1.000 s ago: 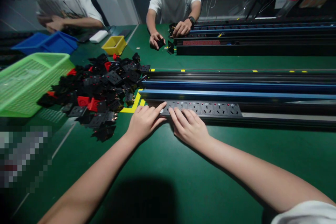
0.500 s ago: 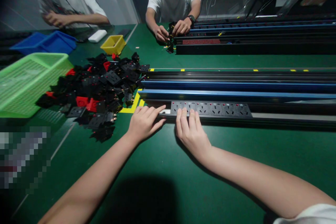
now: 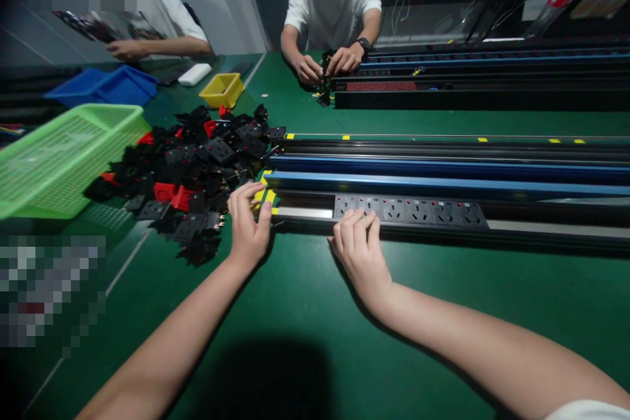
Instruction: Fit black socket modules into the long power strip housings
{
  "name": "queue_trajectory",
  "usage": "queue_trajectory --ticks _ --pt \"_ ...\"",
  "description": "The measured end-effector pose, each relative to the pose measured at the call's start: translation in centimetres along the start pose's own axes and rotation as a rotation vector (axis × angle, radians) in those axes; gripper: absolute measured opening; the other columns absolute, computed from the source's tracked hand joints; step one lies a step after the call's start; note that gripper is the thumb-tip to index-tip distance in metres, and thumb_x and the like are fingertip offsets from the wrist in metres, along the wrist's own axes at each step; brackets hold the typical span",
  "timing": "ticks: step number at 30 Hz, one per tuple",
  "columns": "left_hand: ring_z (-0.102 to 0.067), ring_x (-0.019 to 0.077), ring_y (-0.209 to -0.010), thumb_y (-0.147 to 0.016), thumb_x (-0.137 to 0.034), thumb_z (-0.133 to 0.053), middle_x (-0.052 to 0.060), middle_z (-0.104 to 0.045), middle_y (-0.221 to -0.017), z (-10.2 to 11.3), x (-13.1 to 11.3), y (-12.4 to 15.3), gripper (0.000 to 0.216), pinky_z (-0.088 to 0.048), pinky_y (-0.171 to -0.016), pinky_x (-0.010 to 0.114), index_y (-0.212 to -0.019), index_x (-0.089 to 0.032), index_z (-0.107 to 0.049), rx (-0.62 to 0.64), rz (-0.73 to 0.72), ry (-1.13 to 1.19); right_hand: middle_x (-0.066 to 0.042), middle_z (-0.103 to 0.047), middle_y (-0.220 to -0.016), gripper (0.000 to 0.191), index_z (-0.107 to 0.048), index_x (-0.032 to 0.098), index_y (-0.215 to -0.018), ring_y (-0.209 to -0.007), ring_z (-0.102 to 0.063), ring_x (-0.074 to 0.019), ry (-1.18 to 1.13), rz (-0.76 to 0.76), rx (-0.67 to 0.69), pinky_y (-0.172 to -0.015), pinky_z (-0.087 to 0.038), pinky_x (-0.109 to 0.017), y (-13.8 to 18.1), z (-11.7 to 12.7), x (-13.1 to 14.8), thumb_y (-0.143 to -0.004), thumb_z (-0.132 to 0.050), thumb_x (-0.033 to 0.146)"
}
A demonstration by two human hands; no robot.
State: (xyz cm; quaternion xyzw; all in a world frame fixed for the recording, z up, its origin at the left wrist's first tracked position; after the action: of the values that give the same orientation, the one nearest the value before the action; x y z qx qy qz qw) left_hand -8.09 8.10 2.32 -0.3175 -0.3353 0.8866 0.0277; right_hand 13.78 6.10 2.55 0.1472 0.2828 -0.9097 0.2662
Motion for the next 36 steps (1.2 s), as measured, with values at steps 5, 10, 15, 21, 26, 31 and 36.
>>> queue_trajectory --ticks 5,10,15,21,26,31,36 --pt "-0.043 0.0249 -0.138 -0.097 -0.034 -0.048 0.019 -0.040 -0.147 0.1 2.0 -0.4 0.035 -0.048 -0.103 0.040 -0.129 -0.019 -0.047 -0.066 0.174 0.098 -0.031 -0.065 -0.115 0.054 -0.050 -0.009 -0.133 -0.105 -0.063 -0.0403 -0.025 -0.036 -0.007 -0.090 -0.049 -0.054 -0.1 0.1 0.3 -0.098 -0.045 0.031" --pt "-0.045 0.0239 -0.137 -0.095 -0.030 -0.052 0.021 -0.041 -0.150 -0.1 3.0 -0.4 0.035 -0.047 -0.106 0.040 -0.128 -0.018 -0.048 -0.043 0.288 0.190 -0.030 -0.067 -0.113 0.048 -0.056 -0.008 -0.126 -0.103 -0.065 -0.0381 0.059 -0.039 0.023 -0.090 -0.051 -0.052 -0.4 0.1 0.5 -0.098 -0.044 0.029" --pt "-0.045 0.0237 -0.139 -0.094 -0.029 -0.054 0.018 -0.043 -0.150 -0.1 2.8 -0.4 0.034 -0.043 -0.112 0.042 -0.126 -0.019 -0.049 -0.033 0.329 0.258 -0.029 -0.069 -0.109 0.038 -0.060 -0.004 -0.120 -0.098 -0.068 -0.0364 0.186 -0.071 0.058 -0.086 -0.053 -0.050 -1.1 0.4 1.0 -0.097 -0.045 0.023" --pt "-0.050 0.0234 -0.136 -0.094 -0.027 -0.053 0.017 -0.050 -0.145 -0.5 2.7 -0.2 0.029 -0.042 -0.114 0.043 -0.121 -0.019 -0.050 -0.025 0.362 0.351 -0.020 -0.072 -0.110 0.048 -0.045 0.011 -0.142 -0.094 -0.070 -0.0320 0.293 -0.066 0.010 -0.083 -0.056 -0.048 -1.2 0.8 1.5 -0.094 -0.045 0.012" --pt "-0.050 0.0241 -0.136 -0.095 -0.030 -0.053 0.016 -0.049 -0.146 -1.1 2.3 0.6 0.030 -0.045 -0.111 0.042 -0.123 -0.020 -0.050 0.019 0.312 0.413 -0.024 -0.070 -0.115 0.051 -0.040 0.009 -0.145 -0.101 -0.070 -0.0339 0.169 -0.129 0.030 -0.085 -0.055 -0.052 -1.0 0.1 1.8 -0.095 -0.039 0.007" --pt "-0.056 0.0227 -0.128 -0.095 -0.032 -0.052 0.014 -0.054 -0.140 -0.9 1.8 0.7 0.033 -0.048 -0.107 0.040 -0.126 -0.021 -0.050 0.046 0.293 0.344 -0.028 -0.066 -0.121 0.050 -0.038 0.008 -0.146 -0.107 -0.068 -0.0362 0.057 -0.191 0.060 -0.088 -0.053 -0.059 -1.0 -0.3 2.0 -0.096 -0.034 0.005" --pt "-0.061 0.0212 -0.118 -0.095 -0.033 -0.052 0.013 -0.061 -0.128 -0.4 2.2 0.0 0.031 -0.050 -0.099 0.036 -0.122 -0.018 -0.053 0.005 0.306 0.258 -0.029 -0.066 -0.121 0.047 -0.040 0.006 -0.142 -0.108 -0.067 -0.0384 0.046 -0.181 0.062 -0.087 -0.053 -0.059 -1.0 -0.5 2.0 -0.096 -0.034 0.005"
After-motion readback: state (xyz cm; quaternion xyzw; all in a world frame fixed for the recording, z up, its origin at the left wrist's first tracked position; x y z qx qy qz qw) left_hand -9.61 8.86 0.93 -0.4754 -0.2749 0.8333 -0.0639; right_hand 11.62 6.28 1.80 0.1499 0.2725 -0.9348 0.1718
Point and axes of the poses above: each hand's wrist, its own y-axis away from the middle knuckle, its own z-axis out of the back of the hand, x = y × z, the point moved 4 cm from there along -y, towards the middle knuckle
